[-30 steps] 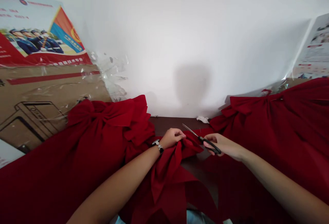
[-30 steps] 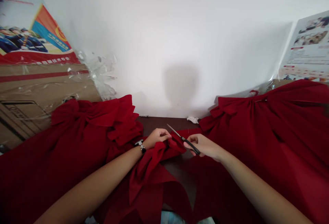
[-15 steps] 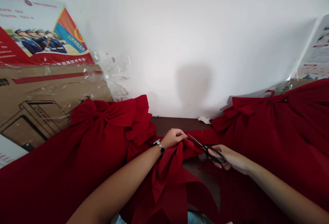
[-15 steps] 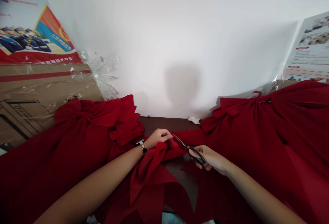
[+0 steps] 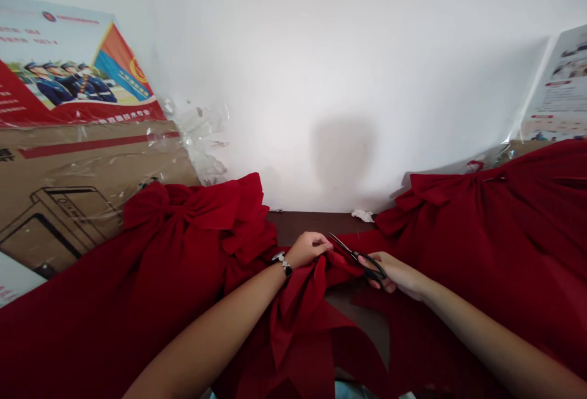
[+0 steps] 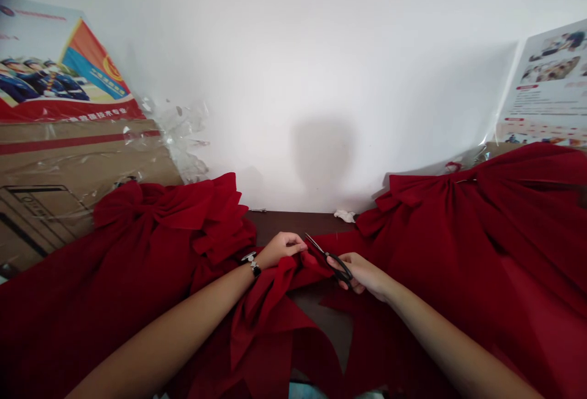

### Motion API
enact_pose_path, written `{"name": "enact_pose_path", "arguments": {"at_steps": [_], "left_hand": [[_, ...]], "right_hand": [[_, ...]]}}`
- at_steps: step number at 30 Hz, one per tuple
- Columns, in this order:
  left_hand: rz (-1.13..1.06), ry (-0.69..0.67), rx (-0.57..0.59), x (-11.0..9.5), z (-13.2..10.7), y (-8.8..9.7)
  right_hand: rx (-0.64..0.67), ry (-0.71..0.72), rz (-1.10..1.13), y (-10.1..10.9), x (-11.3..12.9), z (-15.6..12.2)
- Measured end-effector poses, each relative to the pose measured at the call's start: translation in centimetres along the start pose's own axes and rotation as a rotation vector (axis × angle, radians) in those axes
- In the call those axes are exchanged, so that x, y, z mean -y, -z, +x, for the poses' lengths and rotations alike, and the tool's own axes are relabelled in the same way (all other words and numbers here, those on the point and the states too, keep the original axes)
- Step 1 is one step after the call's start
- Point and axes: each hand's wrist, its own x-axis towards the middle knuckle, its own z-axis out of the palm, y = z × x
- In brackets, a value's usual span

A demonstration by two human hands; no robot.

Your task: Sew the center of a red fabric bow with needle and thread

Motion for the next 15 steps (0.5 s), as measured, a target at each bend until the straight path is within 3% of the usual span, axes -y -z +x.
{"name": "enact_pose_path", "arguments": {"at_steps": [15], "left_hand": [[0.013, 0.014, 0.001, -0.44, -0.18, 0.03]], "right_hand": [[-0.012, 0.07, -0.051, -0.2, -0.3, 0.71]]}}
